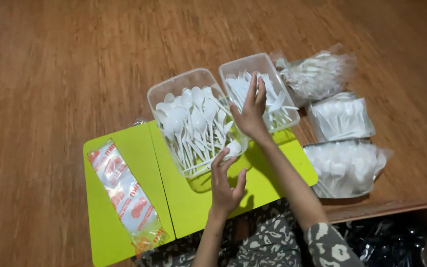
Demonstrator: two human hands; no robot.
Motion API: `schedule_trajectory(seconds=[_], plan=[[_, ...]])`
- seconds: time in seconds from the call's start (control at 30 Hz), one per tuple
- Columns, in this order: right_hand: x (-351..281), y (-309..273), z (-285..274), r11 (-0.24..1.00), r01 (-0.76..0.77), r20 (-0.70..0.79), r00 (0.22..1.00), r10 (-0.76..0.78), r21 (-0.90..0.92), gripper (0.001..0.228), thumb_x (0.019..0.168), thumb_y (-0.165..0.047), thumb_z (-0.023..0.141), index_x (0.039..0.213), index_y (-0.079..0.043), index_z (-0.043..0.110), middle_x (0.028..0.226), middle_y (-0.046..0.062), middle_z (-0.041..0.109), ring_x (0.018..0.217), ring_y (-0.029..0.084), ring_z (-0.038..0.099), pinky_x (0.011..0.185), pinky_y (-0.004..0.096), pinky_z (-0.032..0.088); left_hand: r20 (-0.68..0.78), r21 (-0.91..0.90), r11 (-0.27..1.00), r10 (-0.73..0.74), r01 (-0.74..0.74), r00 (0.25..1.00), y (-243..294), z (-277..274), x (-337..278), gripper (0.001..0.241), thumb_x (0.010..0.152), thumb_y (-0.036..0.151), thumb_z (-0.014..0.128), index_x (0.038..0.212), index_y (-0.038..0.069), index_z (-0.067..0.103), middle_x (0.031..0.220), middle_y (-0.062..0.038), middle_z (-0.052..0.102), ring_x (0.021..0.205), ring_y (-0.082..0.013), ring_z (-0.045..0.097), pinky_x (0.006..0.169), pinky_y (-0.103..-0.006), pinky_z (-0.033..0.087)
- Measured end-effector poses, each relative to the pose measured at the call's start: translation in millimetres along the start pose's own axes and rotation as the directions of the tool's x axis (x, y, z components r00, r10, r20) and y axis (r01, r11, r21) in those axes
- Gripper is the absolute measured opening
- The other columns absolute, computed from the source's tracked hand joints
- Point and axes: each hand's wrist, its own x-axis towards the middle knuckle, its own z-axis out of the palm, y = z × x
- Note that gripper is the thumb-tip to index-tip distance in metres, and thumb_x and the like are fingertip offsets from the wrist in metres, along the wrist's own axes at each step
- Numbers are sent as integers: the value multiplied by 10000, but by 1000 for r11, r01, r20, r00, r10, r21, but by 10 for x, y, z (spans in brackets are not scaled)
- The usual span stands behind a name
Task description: Sorting plastic spoons and forks from a bulk box into plastic containers and then bagging them.
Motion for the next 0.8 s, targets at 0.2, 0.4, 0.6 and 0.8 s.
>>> schedule_trajectory(seconds=[0.2, 0.4, 0.6, 0.8], plan=[[-809, -1006, 66, 938, 342, 37, 938, -345, 60, 797, 933, -147, 682, 1582, -15, 239, 1634, 278, 152, 1520, 481, 206, 1246, 572, 179, -115, -6, 996, -84, 84, 990, 150, -599, -324, 373, 889, 27, 670, 1229, 52, 520, 1392, -159, 522, 1372, -346, 530, 1179, -471, 470], [-1936, -1423, 402, 723, 583, 149, 731, -666, 371, 425, 828, -21, 727, 1220, -26, 562, 1333, 187, 507, 1268, 365, 512, 1149, 532, 427, -119, 362, 903, -204, 233, 972, 168, -1808, -749, 340, 787, 3, 640, 1123, 56, 612, 1212, -96, 664, 1208, -293, 611, 1114, -456, 472], [-2586, -1437, 603, 523, 686, 504, 257, -824, 506, 426, 906, -256, 739, 1262, -46, 635, 1318, 110, 633, 1262, 268, 603, 1152, 492, 392, -178, 552, 734, -359, 395, 916, -207, -2393, -1399, 385, 823, 40, 612, 1201, 90, 663, 1312, -36, 682, 1283, -262, 601, 1149, -451, 382], [-2859, -1201, 889, 502, 787, 270, 427, -863, 360, 144, 964, -302, 683, 1044, -210, 760, 1133, 14, 741, 1084, 234, 723, 1035, 464, 527, -320, 730, 537, -277, 422, 906, -415, -2159, -1456, 267, 987, 245, 557, 1201, 314, 701, 1286, 118, 671, 1258, -137, 587, 1086, -435, 320]])
